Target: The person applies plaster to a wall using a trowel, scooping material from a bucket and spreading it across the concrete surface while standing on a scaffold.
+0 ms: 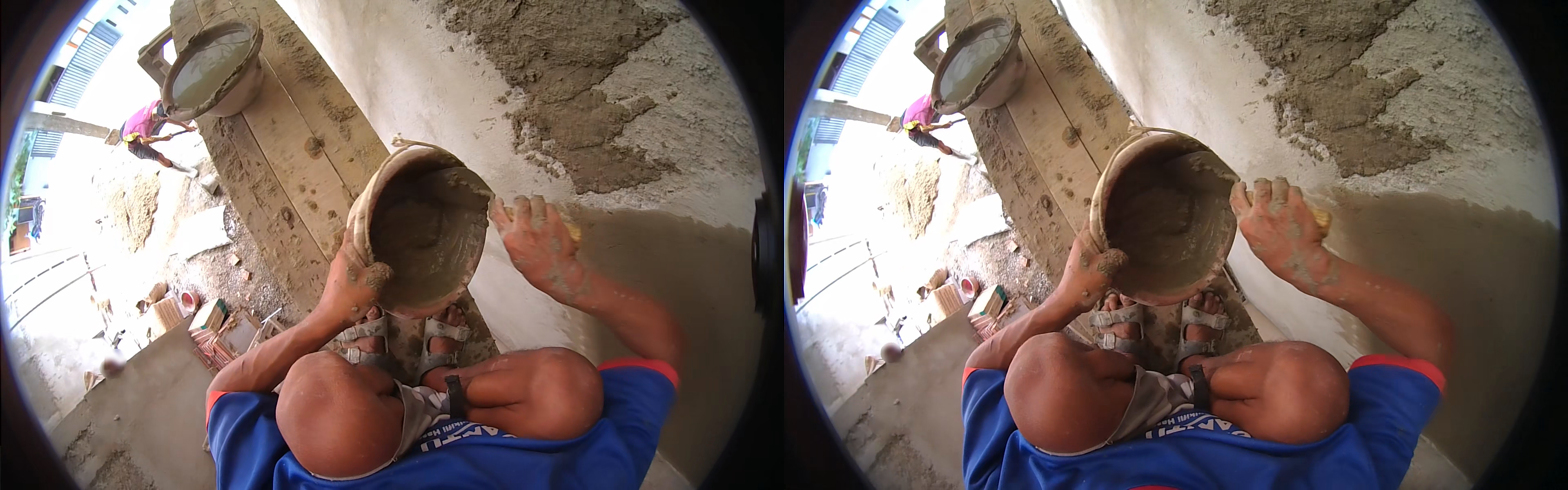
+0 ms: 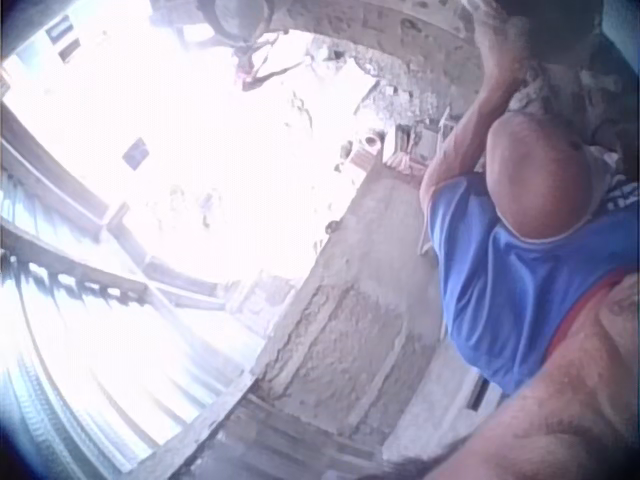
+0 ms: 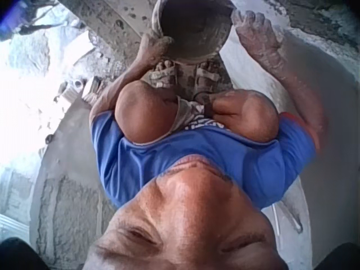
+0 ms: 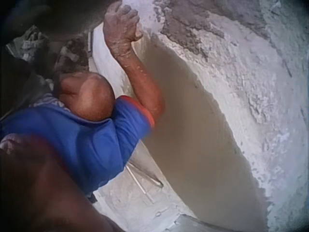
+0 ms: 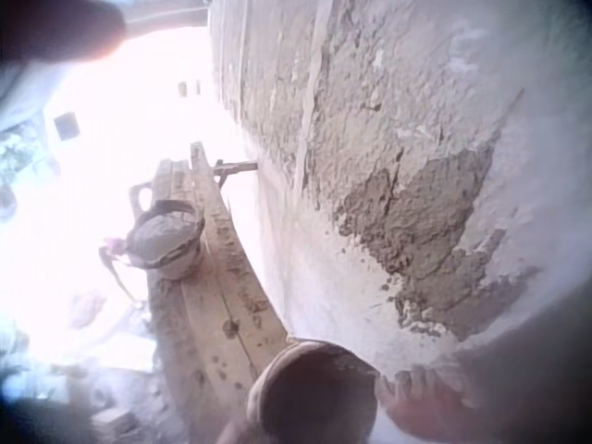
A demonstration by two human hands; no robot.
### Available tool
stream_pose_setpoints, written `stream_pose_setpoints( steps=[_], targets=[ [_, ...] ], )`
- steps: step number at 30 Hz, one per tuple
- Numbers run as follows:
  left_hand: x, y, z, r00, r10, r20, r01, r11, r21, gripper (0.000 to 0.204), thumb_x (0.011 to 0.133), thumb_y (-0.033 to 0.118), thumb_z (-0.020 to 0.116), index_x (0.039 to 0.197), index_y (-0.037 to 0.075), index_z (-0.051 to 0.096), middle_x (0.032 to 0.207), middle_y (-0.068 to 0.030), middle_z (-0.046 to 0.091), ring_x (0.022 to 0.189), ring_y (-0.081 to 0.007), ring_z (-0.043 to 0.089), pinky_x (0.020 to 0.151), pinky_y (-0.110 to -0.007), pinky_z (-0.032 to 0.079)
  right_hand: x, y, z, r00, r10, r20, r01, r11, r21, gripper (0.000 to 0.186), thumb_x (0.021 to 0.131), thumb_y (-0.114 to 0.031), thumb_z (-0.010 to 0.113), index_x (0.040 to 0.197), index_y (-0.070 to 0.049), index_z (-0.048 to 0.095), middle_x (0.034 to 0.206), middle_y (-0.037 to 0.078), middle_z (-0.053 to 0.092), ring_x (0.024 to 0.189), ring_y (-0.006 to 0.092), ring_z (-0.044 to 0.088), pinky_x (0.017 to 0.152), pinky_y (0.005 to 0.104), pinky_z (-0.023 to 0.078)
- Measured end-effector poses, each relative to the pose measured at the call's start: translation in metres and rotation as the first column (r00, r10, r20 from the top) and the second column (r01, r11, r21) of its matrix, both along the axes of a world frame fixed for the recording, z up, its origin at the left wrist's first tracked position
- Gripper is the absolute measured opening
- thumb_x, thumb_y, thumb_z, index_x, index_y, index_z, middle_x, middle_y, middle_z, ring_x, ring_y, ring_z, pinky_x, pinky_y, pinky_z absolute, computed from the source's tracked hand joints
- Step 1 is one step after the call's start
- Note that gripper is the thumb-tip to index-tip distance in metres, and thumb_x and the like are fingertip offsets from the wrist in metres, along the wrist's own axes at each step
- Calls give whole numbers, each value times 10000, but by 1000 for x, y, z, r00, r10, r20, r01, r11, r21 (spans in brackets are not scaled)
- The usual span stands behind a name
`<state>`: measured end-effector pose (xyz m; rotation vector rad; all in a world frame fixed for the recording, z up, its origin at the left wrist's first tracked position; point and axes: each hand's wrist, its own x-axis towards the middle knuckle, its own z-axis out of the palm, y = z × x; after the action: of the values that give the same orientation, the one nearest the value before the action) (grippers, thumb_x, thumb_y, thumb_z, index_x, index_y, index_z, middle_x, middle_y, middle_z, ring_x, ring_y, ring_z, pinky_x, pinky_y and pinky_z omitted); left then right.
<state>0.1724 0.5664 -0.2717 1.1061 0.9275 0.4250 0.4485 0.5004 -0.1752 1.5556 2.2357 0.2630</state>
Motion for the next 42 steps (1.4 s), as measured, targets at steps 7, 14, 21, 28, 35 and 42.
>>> stream_pose_setpoints(
  steps=[7,14,21,28,35,42],
  targets=[
    [4,-8,12,990,-21,-142,38,992,122,881,760,45,617,1501,10,142,1211,-266,591,1152,-356,579,983,-400,437,-1,-35,-79,883,-221,-415,104,953,-285,296,802,-77,576,1088,-1,590,769,184,588,683,365,599,619,445,503],
    [-1,-7,11,983,-82,-164,108,981,159,896,746,57,622,1502,14,143,1245,-264,570,1186,-350,557,997,-397,423,-16,-53,-113,664,-424,-616,94,865,-494,276,788,-179,646,1008,-21,590,782,231,625,743,411,633,657,497,512],
    [6,-1,-15,996,-53,70,42,987,153,830,736,60,630,1474,4,254,1245,-213,560,1166,-294,546,996,-359,413,3,-60,-92,631,-505,-589,249,850,-464,324,809,-220,610,1071,-33,574,822,216,657,772,393,653,672,474,530],
    [0,-2,-14,1000,-9,30,12,997,-77,556,773,41,633,1291,-32,446,1147,-140,598,1046,-224,566,896,-347,468,20,-37,11,571,-594,-567,370,802,-468,371,755,-226,713,1059,-57,585,885,173,649,853,386,638,770,463,513],
    [-10,5,-1,996,-68,-54,73,994,79,502,793,15,608,1275,-31,476,1099,-134,632,959,-210,592,825,-344,500,40,-27,137,611,-337,-717,222,941,-254,424,739,-188,746,1103,-43,584,963,165,658,817,313,653,733,402,516],
    [-5,-1,0,997,-75,-10,75,997,20,510,782,-16,584,1281,-28,478,1094,-107,641,948,-190,600,797,-315,508,155,-15,145,278,-525,-805,738,652,-171,389,917,-164,559,1253,32,552,861,97,650,724,173,620,581,327,554]
  ],
)
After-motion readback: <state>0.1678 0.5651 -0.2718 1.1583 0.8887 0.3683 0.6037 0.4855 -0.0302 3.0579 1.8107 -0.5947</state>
